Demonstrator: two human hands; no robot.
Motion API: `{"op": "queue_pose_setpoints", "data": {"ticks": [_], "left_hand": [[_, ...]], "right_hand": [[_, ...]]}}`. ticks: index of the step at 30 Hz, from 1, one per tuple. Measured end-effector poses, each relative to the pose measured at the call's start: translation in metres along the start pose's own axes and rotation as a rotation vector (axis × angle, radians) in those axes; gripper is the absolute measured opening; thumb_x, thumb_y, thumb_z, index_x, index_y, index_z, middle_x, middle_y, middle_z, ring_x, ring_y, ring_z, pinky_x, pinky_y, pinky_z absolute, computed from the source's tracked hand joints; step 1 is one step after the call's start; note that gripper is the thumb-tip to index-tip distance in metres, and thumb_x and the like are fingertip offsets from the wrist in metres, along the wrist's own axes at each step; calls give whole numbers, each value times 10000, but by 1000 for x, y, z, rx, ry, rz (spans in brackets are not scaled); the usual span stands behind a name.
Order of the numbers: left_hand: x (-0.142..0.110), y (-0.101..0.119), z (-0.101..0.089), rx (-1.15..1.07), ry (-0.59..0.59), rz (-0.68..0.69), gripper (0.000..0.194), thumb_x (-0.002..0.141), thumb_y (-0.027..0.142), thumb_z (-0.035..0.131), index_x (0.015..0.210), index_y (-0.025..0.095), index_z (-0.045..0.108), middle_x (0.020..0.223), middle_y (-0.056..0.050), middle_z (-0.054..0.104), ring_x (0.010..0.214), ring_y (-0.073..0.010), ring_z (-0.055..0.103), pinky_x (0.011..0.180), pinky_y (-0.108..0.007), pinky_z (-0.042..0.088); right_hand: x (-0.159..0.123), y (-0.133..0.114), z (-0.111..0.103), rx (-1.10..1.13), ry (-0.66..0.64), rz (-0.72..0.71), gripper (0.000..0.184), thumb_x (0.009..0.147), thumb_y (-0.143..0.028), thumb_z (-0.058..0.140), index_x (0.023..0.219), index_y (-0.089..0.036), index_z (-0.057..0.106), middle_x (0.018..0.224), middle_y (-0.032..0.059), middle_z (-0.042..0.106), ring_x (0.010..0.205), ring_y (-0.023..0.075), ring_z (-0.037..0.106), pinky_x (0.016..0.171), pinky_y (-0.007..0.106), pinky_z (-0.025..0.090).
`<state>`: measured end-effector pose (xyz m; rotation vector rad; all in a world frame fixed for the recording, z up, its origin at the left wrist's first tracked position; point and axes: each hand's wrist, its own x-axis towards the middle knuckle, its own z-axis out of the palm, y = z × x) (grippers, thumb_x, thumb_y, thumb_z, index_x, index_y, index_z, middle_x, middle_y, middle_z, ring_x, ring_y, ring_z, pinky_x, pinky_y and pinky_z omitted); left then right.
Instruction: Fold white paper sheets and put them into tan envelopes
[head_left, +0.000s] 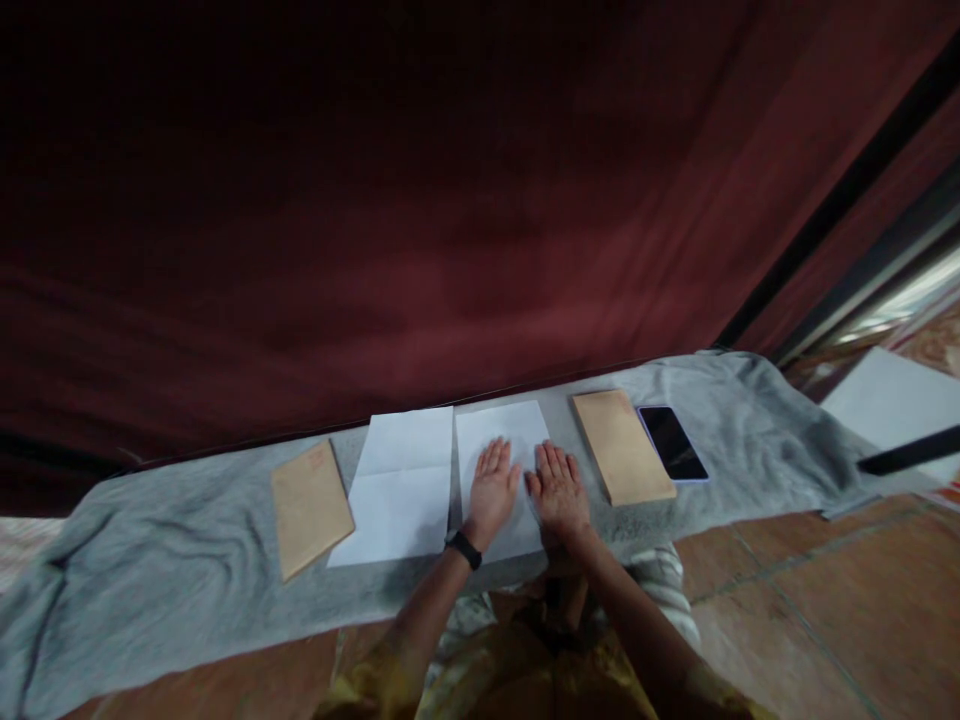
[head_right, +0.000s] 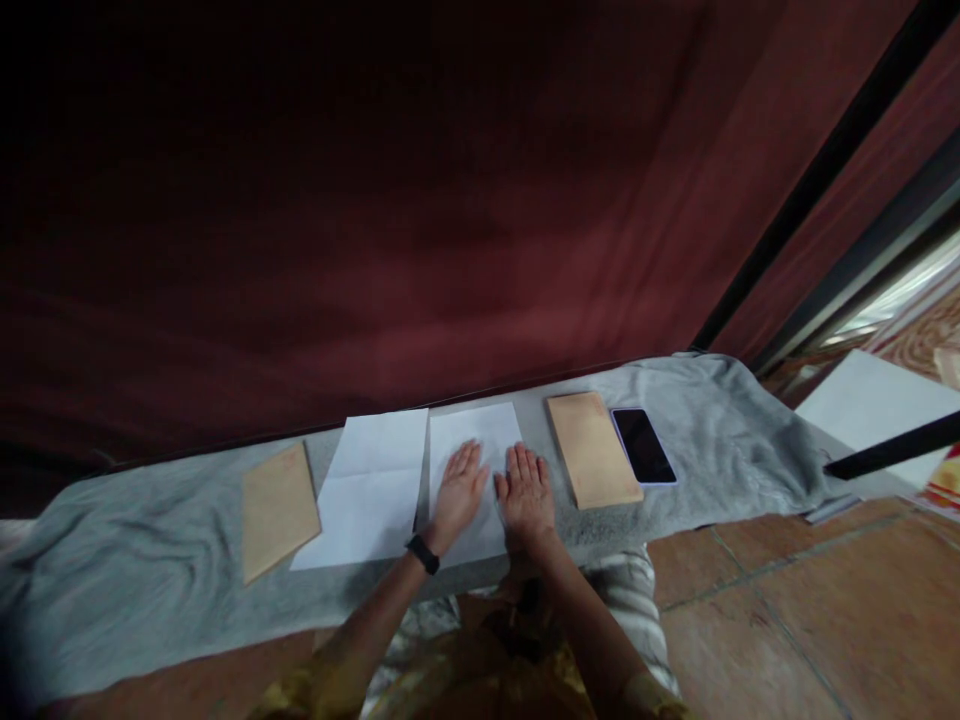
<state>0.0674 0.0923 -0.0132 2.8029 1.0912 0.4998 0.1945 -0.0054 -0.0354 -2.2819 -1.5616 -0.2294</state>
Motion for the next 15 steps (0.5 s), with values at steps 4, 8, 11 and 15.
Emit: {"op": "queue_pose_setpoints", "data": {"ticks": [4, 8, 11, 15], "left_hand": [[-50, 30, 1, 36, -40, 91, 583, 1041, 451, 353, 1522, 124, 375, 1590, -136, 396, 1494, -248, 332, 1225, -467, 324], [-79, 26, -4, 111, -19, 11, 636, 1032, 469, 355, 1544, 93, 324, 1592, -164, 381, 1497, -263, 323, 1201, -473, 354], [-91, 14, -11, 149, -8, -65, 640, 1032, 469, 349, 1546, 88, 321, 1589, -168, 384, 1496, -271, 325, 1194, -478, 359], [-103, 6, -17, 169, -15, -122, 660, 1028, 480, 351, 1539, 64, 329, 1582, -186, 389, 1493, -285, 329, 1190, -478, 359]], "right_hand": [[-2, 3, 4, -11, -21, -16, 569, 1047, -354, 313, 1548, -87, 356, 1590, 154, 381, 1458, 317, 368, 1186, 496, 246], [-3, 5, 9, -11, -12, -20, 601, 1053, -409, 288, 1559, -88, 331, 1581, 173, 391, 1459, 315, 365, 1182, 508, 250], [-2, 5, 9, -14, -2, -15, 597, 1055, -396, 283, 1552, -73, 341, 1565, 187, 413, 1445, 312, 387, 1179, 505, 256], [0, 6, 5, -5, 5, -16, 582, 1051, -376, 302, 1542, -69, 362, 1552, 186, 438, 1428, 313, 407, 1174, 502, 268]]}}
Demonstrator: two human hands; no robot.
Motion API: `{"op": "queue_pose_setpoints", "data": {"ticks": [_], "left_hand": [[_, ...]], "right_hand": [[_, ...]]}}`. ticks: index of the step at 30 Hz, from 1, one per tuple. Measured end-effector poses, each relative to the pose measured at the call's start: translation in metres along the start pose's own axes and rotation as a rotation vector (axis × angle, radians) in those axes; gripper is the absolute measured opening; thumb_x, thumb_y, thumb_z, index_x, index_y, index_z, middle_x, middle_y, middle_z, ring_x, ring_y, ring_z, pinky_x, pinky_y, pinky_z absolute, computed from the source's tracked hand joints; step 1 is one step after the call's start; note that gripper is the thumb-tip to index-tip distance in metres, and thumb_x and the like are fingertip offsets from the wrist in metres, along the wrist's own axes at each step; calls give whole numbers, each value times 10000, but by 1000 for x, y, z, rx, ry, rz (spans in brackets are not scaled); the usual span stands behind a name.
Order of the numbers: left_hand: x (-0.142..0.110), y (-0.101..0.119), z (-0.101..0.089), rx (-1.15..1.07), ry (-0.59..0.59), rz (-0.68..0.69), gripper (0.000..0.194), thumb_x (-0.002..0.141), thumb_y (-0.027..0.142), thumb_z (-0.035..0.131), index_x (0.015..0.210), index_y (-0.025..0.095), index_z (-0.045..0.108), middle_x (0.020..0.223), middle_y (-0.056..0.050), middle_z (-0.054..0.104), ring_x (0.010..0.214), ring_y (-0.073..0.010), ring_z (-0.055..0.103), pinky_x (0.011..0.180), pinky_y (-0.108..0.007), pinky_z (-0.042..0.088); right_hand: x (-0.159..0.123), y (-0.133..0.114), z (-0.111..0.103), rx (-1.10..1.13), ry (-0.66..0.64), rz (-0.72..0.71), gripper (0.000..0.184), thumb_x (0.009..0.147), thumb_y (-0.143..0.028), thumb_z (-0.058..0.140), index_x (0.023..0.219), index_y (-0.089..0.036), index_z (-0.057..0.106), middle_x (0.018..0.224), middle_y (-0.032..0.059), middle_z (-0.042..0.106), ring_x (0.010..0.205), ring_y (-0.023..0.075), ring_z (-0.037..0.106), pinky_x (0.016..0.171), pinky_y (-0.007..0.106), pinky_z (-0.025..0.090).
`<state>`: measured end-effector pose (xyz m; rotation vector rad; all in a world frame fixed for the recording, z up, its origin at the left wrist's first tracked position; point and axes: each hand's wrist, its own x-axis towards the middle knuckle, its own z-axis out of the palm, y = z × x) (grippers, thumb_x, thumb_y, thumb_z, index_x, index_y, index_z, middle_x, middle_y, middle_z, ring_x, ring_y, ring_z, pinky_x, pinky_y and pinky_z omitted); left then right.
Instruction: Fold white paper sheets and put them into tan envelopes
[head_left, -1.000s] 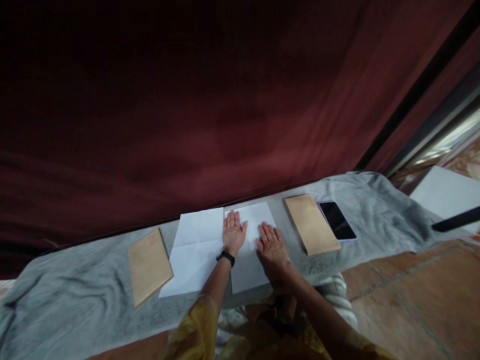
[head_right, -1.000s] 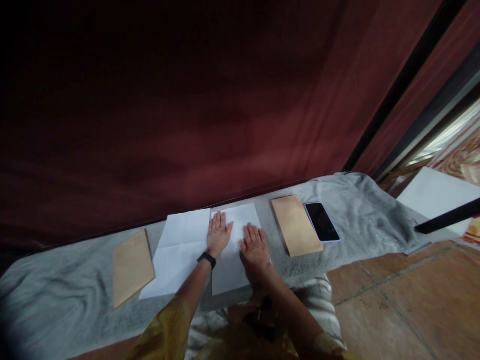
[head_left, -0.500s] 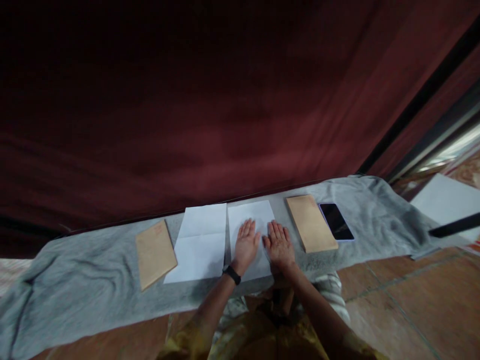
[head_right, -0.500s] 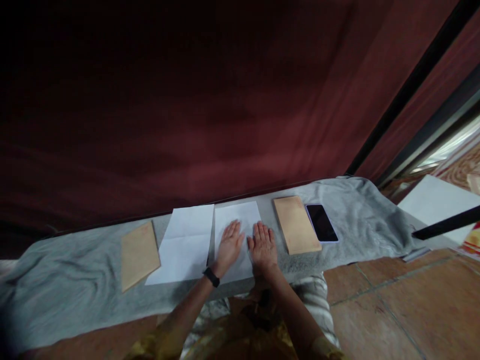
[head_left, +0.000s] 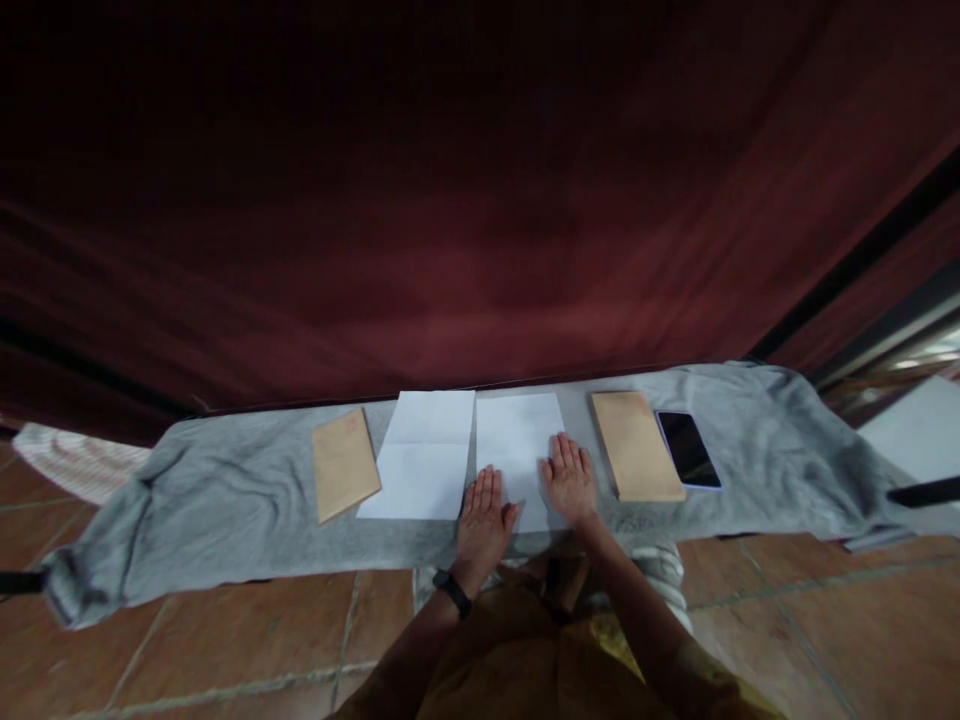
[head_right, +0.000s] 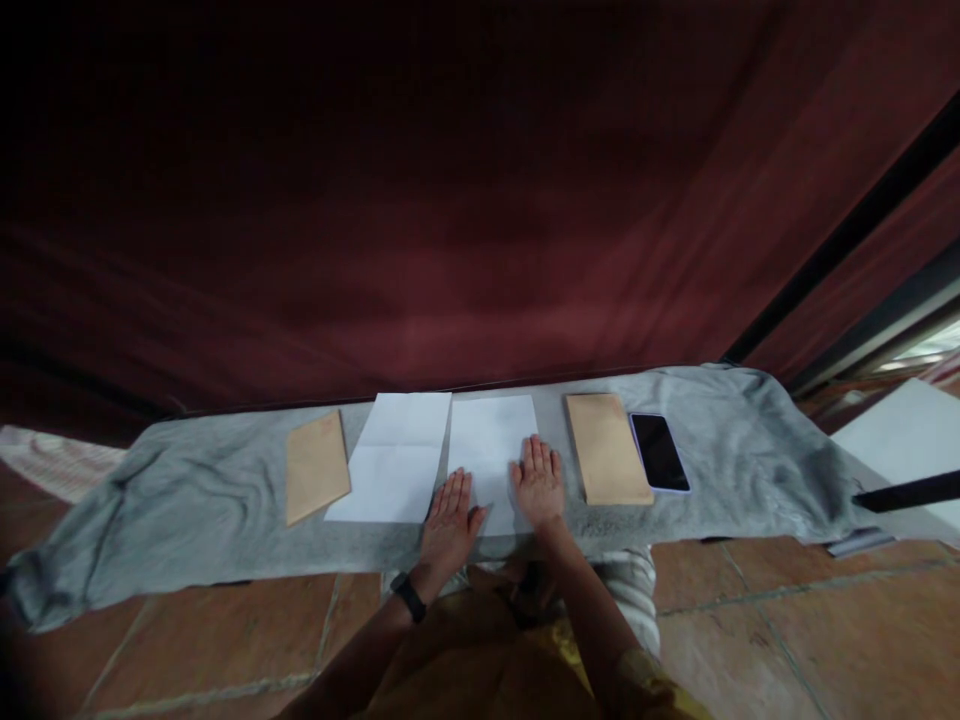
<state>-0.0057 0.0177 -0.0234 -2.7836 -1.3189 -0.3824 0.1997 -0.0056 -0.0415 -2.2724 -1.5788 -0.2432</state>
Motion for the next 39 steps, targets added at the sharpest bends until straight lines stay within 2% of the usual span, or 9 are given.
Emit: {"op": "queue_pose_setpoints", "data": {"ticks": [5, 11, 14, 20, 25, 28, 32, 36, 39], "left_hand": [[-3, 1, -2, -1, -4, -17, 664, 1025, 477, 350, 1552, 75, 308, 1588, -183, 378, 1494, -284, 327, 1192, -484, 350], [-1, 1, -1, -6, -42, -31, 641, 1016, 421, 359, 1544, 60, 323, 1599, -184, 357, 1500, -283, 314, 1202, -478, 329], [-2, 1, -1, -17, -31, -27, 649, 1019, 446, 356, 1553, 80, 309, 1605, -172, 352, 1502, -274, 310, 1207, -477, 322], [-10, -5, -2, -37, -7, -41, 685, 1025, 496, 333, 1553, 61, 296, 1601, -187, 353, 1503, -290, 305, 1200, -484, 337], [-17, -4, -4, -34, -9, -81, 649, 1033, 433, 316, 1563, 62, 270, 1594, -194, 361, 1504, -296, 298, 1205, -505, 327], [-12, 9, -6, -43, 0, -99, 628, 1029, 345, 309, 1589, 87, 195, 1607, -178, 345, 1511, -283, 286, 1220, -516, 301], [10, 42, -2, -115, -9, -6, 668, 1024, 347, 328, 1607, 112, 102, 1630, -156, 305, 1520, -259, 265, 1232, -500, 288], [39, 71, 7, -145, -46, 66, 660, 1029, 394, 339, 1585, 79, 176, 1615, -163, 338, 1527, -241, 247, 1244, -465, 271], [56, 76, 12, -147, -63, 33, 643, 1036, 437, 310, 1552, 54, 276, 1606, -174, 351, 1523, -247, 258, 1240, -453, 275]], "right_hand": [[-4, -14, -8, 35, 21, 8, 546, 1053, -307, 284, 1531, -59, 374, 1558, 193, 427, 1420, 310, 412, 1174, 501, 265], [-36, -40, -15, 100, -76, -218, 488, 1043, -317, 363, 1501, -173, 454, 1583, 108, 419, 1435, 267, 399, 1183, 455, 271], [-49, -32, -18, 66, -81, -185, 495, 1041, -359, 395, 1494, -174, 470, 1572, 128, 431, 1427, 285, 411, 1182, 468, 266], [-63, 0, -27, 14, -13, -115, 560, 1052, -391, 362, 1556, -148, 359, 1567, 155, 427, 1425, 293, 418, 1184, 480, 261], [-71, 8, -30, 16, 24, -84, 590, 1052, -418, 359, 1555, -108, 350, 1558, 174, 432, 1419, 300, 427, 1188, 489, 266], [-72, 7, -31, 30, 13, -85, 594, 1049, -405, 359, 1561, -105, 336, 1566, 182, 415, 1419, 304, 428, 1189, 501, 264], [-71, 6, -32, 46, 3, -82, 594, 1039, -379, 355, 1570, -115, 316, 1579, 186, 391, 1429, 309, 416, 1186, 520, 263], [-72, 8, -31, 39, 1, -88, 570, 1021, -299, 331, 1560, -115, 342, 1566, 176, 420, 1431, 294, 414, 1193, 507, 247], [-72, 8, -29, 34, -5, -111, 562, 1023, -305, 339, 1551, -112, 363, 1552, 183, 440, 1432, 300, 413, 1192, 510, 247]]}}
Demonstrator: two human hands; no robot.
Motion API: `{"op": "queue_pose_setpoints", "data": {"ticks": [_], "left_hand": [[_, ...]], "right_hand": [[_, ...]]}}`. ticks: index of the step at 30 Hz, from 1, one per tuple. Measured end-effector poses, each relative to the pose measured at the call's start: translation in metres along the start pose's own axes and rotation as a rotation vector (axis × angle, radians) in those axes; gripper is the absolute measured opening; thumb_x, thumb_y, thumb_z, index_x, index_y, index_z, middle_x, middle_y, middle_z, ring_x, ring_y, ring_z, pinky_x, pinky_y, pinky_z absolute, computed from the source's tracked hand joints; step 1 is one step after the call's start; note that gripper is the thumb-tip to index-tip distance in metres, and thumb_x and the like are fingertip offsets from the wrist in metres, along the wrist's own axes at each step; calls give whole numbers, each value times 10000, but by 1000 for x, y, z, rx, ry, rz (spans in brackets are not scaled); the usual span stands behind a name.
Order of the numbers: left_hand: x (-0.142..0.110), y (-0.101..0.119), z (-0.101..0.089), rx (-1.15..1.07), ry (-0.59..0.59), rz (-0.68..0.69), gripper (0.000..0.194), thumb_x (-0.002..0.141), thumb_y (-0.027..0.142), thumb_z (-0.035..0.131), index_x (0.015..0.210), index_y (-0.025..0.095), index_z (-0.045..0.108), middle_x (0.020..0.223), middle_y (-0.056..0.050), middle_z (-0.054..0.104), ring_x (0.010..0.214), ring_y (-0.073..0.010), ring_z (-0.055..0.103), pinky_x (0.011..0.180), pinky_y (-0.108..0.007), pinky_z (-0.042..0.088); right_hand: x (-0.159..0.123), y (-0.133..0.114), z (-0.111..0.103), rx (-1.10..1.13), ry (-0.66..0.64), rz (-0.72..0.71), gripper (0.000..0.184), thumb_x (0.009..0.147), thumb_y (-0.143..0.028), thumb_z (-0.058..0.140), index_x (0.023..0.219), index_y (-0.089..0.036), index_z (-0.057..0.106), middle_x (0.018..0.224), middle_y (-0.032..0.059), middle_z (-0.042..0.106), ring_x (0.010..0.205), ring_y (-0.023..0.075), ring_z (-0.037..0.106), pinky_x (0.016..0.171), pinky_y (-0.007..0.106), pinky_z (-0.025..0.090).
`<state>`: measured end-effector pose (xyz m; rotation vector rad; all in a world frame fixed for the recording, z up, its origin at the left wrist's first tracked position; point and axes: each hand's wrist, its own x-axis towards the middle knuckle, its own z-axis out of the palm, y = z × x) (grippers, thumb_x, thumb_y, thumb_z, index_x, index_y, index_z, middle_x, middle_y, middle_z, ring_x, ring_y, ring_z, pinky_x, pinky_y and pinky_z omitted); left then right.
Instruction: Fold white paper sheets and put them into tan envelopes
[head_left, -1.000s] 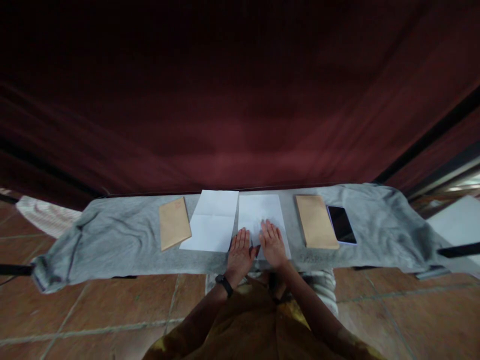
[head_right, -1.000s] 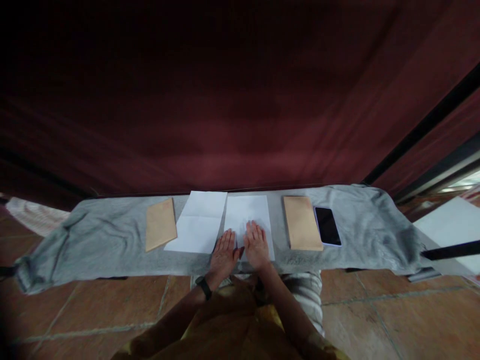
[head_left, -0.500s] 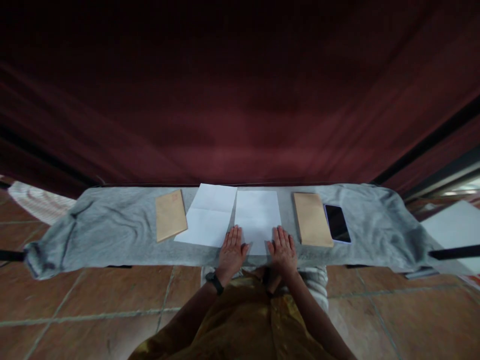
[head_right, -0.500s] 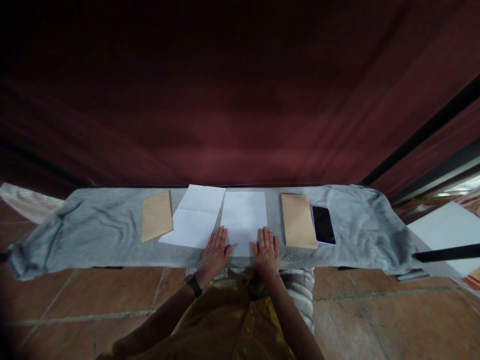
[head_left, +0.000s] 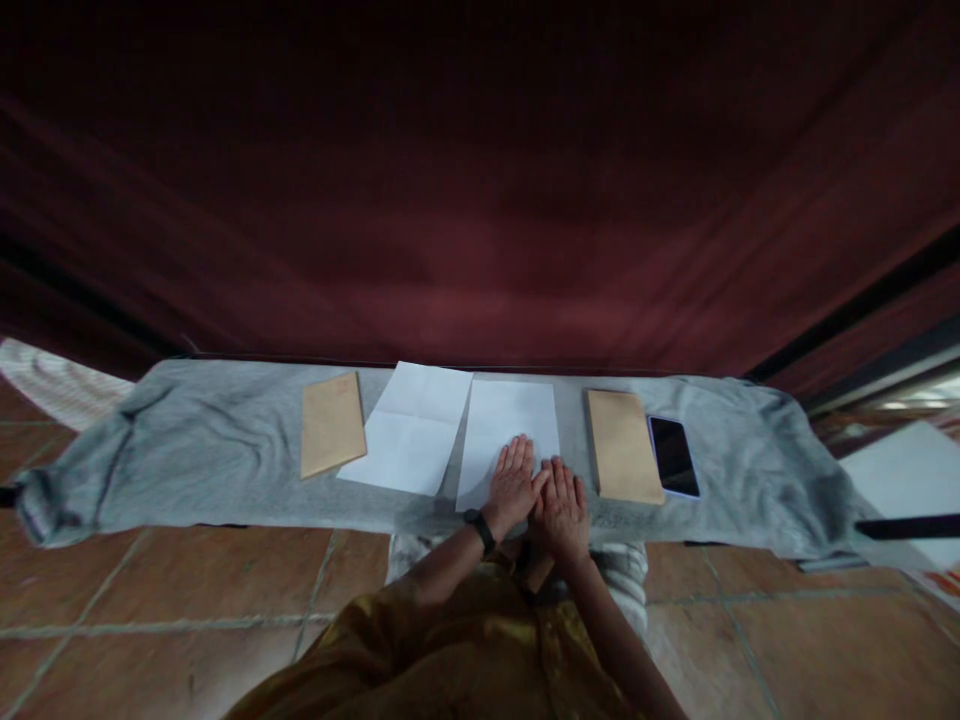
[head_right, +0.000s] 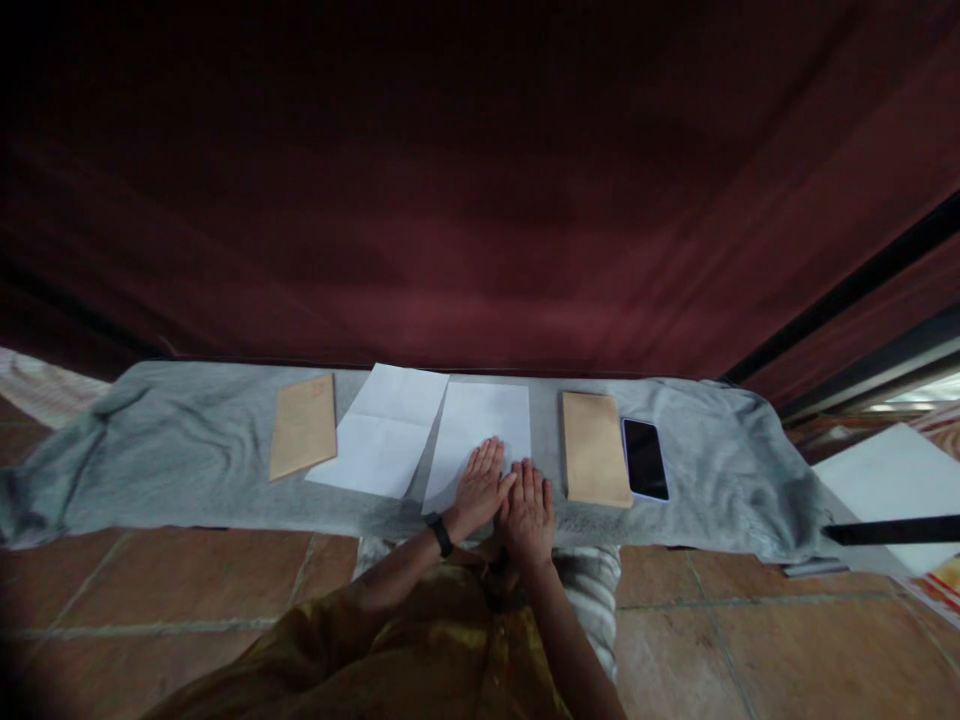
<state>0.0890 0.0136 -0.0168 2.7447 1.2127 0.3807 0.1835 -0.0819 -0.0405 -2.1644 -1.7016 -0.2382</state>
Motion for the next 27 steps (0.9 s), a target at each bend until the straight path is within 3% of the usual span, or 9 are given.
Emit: {"op": "queue_pose_setpoints", "data": {"ticks": [5, 13, 21, 27], "left_hand": [[9, -27, 1, 38, 45, -60, 660, 1031, 444, 324, 1543, 28, 299, 1612, -195, 325, 1519, -264, 266, 1238, -455, 267], [-2, -74, -5, 93, 85, -180, 666, 1035, 462, 295, 1556, 47, 294, 1609, -191, 328, 1515, -287, 275, 1227, -485, 283], [-6, -77, -10, 77, 96, -201, 676, 1029, 450, 312, 1553, 24, 284, 1607, -212, 316, 1518, -303, 261, 1231, -503, 274], [-7, -77, -13, 93, 89, -183, 624, 1030, 420, 346, 1538, 59, 342, 1621, -211, 287, 1517, -315, 258, 1225, -504, 278]], "right_hand": [[1, -1, -1, -13, 1, 19, 590, 1045, -405, 364, 1558, -114, 347, 1556, 188, 430, 1420, 306, 430, 1187, 504, 266], [3, -2, -3, -4, -26, 34, 603, 1049, -421, 356, 1572, -122, 319, 1569, 173, 409, 1430, 307, 422, 1195, 501, 263], [5, 0, -2, -2, -60, 45, 599, 1056, -427, 303, 1578, -134, 307, 1566, 167, 419, 1437, 308, 409, 1199, 519, 252], [51, -18, 3, 62, -113, -43, 537, 1060, -355, 296, 1547, -141, 375, 1587, 124, 404, 1466, 276, 362, 1194, 472, 277]]}}
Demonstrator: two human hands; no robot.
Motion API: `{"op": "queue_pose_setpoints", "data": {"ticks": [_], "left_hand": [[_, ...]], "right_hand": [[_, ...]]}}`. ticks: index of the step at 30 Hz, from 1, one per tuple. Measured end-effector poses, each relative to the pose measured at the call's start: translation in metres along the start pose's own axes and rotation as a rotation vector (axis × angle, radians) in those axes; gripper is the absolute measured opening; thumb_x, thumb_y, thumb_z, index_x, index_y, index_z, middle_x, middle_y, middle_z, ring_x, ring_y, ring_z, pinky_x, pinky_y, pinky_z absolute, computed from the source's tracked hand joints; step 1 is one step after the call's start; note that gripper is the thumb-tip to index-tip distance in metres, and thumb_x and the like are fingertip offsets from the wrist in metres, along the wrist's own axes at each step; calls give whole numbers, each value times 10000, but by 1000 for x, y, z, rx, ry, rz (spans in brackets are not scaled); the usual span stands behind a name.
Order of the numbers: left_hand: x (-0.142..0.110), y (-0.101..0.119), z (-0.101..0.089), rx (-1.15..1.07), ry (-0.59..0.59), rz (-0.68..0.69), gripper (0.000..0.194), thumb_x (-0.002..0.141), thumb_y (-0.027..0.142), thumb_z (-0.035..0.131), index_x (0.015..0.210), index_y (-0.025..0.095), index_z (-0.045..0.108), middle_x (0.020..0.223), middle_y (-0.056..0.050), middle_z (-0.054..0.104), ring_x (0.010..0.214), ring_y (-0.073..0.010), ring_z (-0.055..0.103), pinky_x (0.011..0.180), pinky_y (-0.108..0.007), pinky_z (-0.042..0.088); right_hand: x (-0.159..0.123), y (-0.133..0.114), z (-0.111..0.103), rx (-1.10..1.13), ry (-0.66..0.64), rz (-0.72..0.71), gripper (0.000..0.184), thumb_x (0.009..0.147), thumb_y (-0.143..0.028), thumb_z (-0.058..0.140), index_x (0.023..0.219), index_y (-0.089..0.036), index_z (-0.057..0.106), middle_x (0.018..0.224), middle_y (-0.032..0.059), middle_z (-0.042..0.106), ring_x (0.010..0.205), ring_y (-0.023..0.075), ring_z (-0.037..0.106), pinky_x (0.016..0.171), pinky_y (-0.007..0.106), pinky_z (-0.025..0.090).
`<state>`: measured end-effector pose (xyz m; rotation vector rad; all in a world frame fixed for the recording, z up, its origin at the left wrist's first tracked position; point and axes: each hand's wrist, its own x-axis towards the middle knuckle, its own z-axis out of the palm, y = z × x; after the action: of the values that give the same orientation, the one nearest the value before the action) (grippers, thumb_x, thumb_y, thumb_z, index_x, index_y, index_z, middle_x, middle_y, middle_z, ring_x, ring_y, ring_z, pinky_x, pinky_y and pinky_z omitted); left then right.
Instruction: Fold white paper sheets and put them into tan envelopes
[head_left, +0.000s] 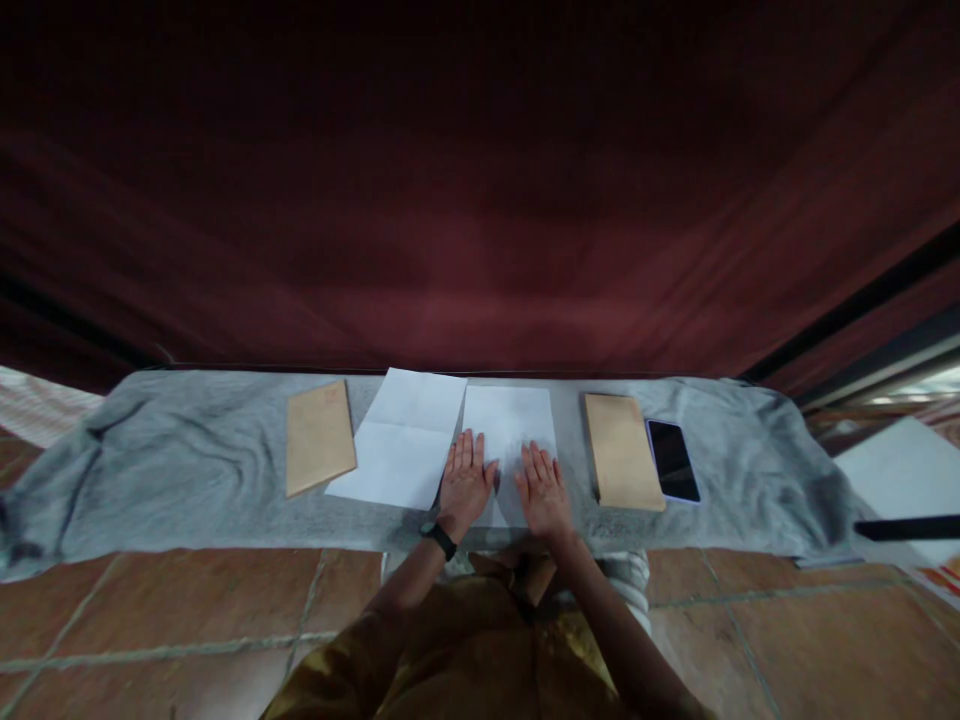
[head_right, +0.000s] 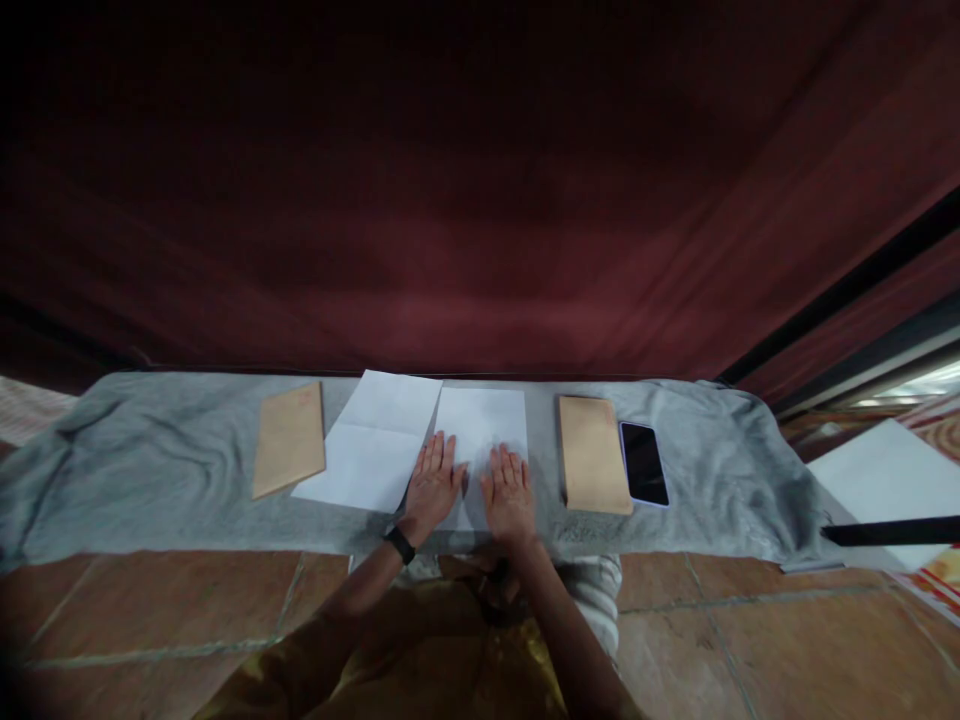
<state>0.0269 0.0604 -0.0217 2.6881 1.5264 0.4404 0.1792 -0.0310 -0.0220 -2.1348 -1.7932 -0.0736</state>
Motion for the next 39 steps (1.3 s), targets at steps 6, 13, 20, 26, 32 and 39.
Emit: {"op": "queue_pose_setpoints", "data": {"ticks": [6, 13, 20, 26, 32, 39], "left_hand": [[0, -2, 2, 5, 26, 29, 584, 1025, 384, 367, 1545, 118, 353, 1628, -190, 284, 1517, -327, 254, 1202, -550, 303], [0, -2, 2, 4, 27, 10, 606, 1025, 421, 368, 1546, 112, 355, 1621, -200, 293, 1513, -329, 265, 1208, -530, 305], [8, 5, 6, -17, 14, -14, 585, 1036, 404, 318, 1519, 82, 392, 1605, -199, 332, 1509, -329, 275, 1223, -552, 263], [58, 32, 21, -97, -79, 64, 586, 1037, 374, 265, 1522, 67, 377, 1590, -172, 378, 1506, -267, 300, 1235, -482, 273], [102, 33, 27, -71, -131, 65, 621, 1044, 427, 235, 1535, 67, 354, 1616, -152, 333, 1529, -244, 238, 1253, -445, 218], [118, 5, 29, -5, -129, -4, 623, 1041, 415, 273, 1572, 89, 293, 1640, -140, 270, 1540, -248, 200, 1254, -436, 189]], "right_hand": [[51, -12, 16, 30, -19, -92, 473, 1054, -321, 355, 1483, -166, 478, 1564, 117, 445, 1440, 247, 404, 1192, 467, 283], [69, 20, 25, -29, 29, -16, 509, 1056, -348, 339, 1531, -175, 400, 1576, 146, 417, 1436, 282, 409, 1163, 511, 298], [72, 31, 26, -35, 52, 42, 530, 1056, -352, 302, 1545, -161, 377, 1585, 174, 389, 1444, 301, 394, 1156, 538, 288], [72, 30, 25, -72, 37, 23, 533, 1055, -349, 290, 1545, -161, 378, 1605, 151, 360, 1465, 295, 361, 1175, 512, 265], [73, 31, 29, -92, 65, 15, 530, 1054, -338, 295, 1535, -139, 398, 1591, 170, 377, 1461, 295, 370, 1178, 511, 260], [72, 31, 33, -95, 119, 22, 529, 1058, -366, 327, 1529, -141, 414, 1569, 173, 411, 1439, 305, 404, 1175, 498, 267]]}}
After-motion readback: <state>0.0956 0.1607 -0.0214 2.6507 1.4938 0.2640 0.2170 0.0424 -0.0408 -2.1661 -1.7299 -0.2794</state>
